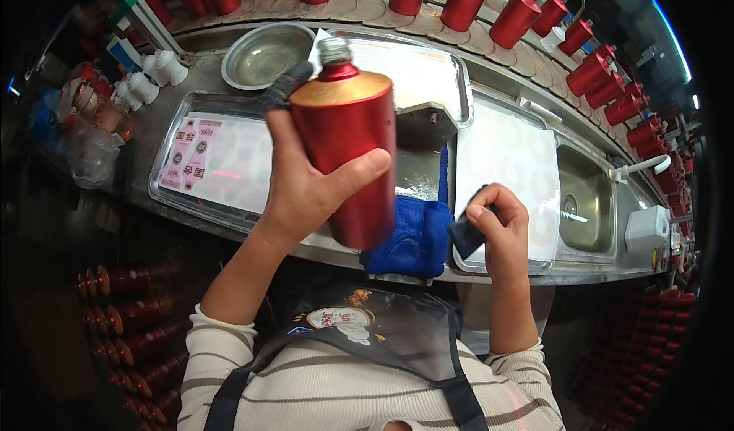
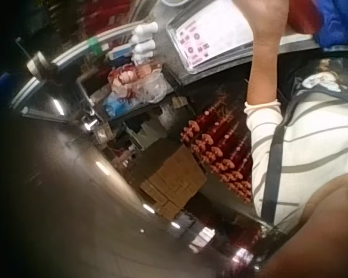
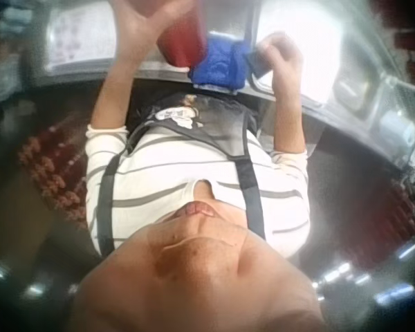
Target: The person picks a red cylindrical bottle, wipes it with a blue cloth, and applies a gold circular label to the top. They smooth the label, peel off a backing strip, and place the bottle back on the tray. The person repeats this process with another bottle.
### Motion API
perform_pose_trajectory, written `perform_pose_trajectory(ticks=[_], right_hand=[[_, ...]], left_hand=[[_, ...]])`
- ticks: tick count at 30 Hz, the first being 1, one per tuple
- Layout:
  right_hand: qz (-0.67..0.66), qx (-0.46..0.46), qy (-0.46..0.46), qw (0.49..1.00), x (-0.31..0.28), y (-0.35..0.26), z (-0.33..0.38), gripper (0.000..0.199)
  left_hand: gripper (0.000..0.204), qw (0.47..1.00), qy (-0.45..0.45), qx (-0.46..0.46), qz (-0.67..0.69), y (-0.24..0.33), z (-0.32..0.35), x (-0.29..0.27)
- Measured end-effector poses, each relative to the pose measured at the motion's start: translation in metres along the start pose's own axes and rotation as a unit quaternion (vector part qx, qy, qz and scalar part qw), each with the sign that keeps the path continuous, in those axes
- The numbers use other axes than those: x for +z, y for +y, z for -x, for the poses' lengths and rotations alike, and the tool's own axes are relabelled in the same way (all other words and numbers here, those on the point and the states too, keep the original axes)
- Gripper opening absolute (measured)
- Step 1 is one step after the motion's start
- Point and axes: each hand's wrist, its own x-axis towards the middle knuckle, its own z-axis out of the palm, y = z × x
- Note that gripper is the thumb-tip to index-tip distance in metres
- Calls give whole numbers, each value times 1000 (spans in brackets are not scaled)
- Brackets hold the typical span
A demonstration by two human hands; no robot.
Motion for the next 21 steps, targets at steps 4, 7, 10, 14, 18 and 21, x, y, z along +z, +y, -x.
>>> perform_pose_trajectory(ticks=[4,7,10,14,18,21], right_hand=[[145,10,-47,988,-3,13,21,55],[220,9,-105,970,-8,26,29,96],[207,19,-104,972,-13,36,21,94],[165,43,-137,976,-17,37,8,92],[162,61,-157,972,-16,37,3,90],[141,71,-144,977,-12,34,2,90]], left_hand=[[77,966,-129,-204,93,-33,7,40],[75,944,-142,-286,88,-52,12,63],[76,943,-137,-297,61,-58,8,71],[77,952,-138,-272,-17,-55,6,75],[78,954,-113,-275,-28,-55,7,71],[86,953,-101,-284,6,-59,3,69]])
